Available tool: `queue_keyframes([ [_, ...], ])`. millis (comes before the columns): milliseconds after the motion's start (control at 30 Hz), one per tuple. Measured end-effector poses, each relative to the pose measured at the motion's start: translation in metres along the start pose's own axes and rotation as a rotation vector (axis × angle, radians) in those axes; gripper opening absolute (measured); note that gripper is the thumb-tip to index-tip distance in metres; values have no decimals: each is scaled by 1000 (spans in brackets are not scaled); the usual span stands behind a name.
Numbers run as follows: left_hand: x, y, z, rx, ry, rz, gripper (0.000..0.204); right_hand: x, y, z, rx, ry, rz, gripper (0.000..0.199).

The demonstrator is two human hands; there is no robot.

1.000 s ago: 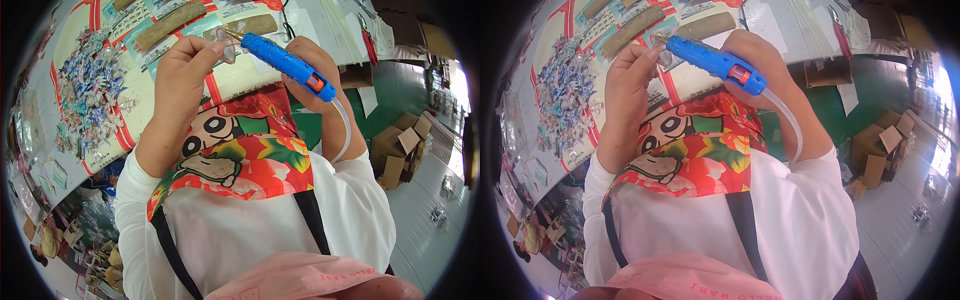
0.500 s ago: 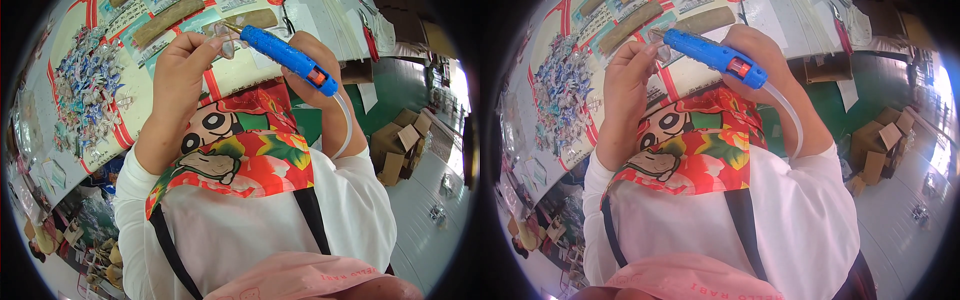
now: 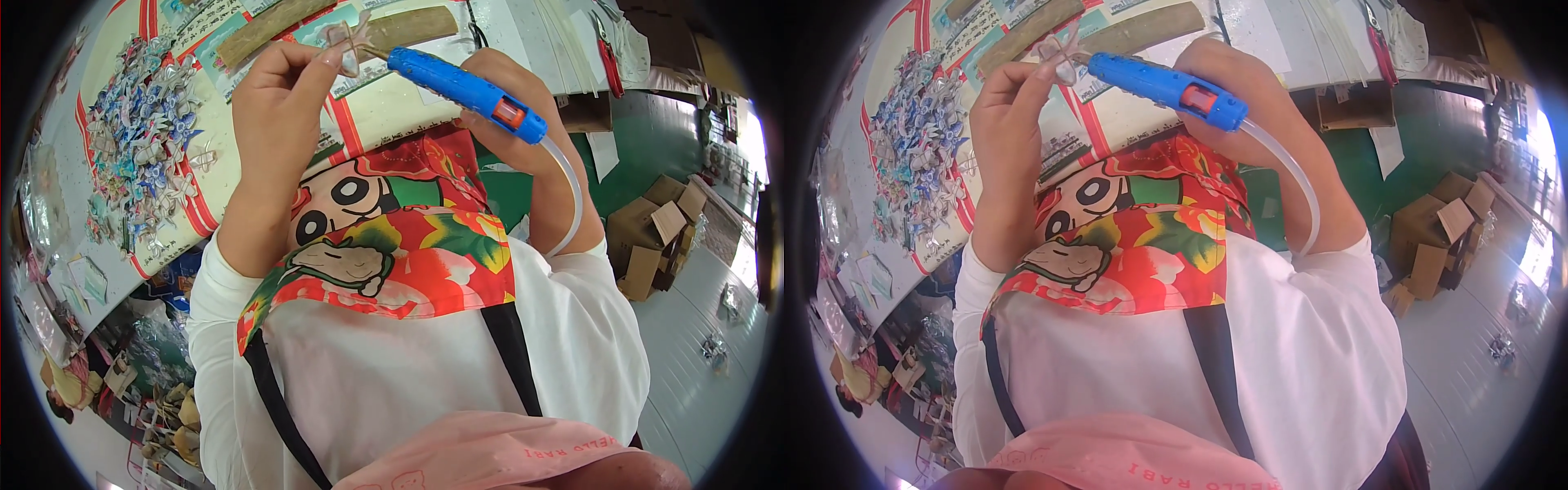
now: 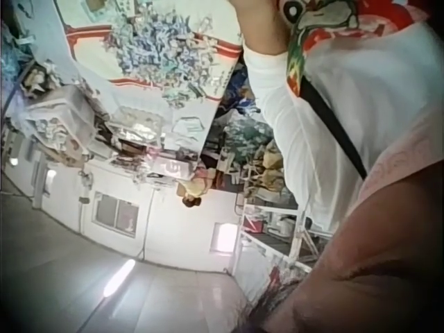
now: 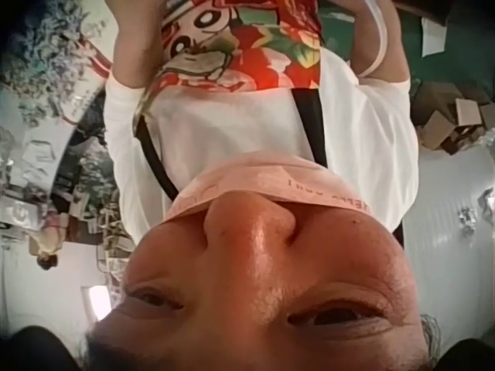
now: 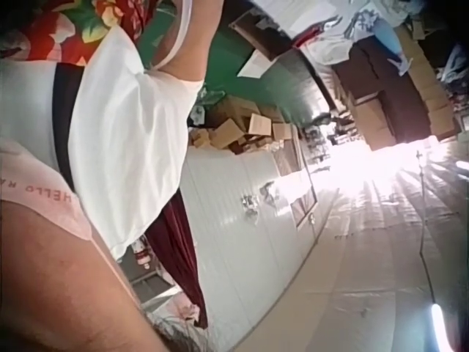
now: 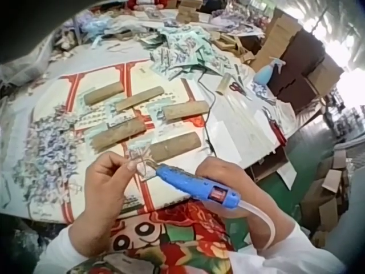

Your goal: Applying glue to small decorative bows and attaching them to packaging cards.

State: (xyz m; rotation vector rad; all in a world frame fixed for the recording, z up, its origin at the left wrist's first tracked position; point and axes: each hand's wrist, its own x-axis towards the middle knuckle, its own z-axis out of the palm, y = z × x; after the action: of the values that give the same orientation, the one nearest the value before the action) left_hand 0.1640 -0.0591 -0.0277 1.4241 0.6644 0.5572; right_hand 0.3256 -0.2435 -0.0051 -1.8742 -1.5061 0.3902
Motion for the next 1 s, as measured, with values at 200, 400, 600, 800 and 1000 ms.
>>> queue_keyframes([
  [200,1,-4,-6,-39,19,-6,16,-3,2,4,106,-29,-51,26],
  [400,-1,0,-5,-79,-2,-19,13,-6,5,1,100,-105,-7,28],
  [600,6,-8,-8,-206,-8,-41,10,-3,10,1,111,-8,-122,30],
  [800,-8,-8,-1,-279,-111,86,8,12,32,22,-8,491,-23,37],
  [1000,-54,19,57,-385,-605,-147,7,37,39,40,-138,604,-116,39],
])
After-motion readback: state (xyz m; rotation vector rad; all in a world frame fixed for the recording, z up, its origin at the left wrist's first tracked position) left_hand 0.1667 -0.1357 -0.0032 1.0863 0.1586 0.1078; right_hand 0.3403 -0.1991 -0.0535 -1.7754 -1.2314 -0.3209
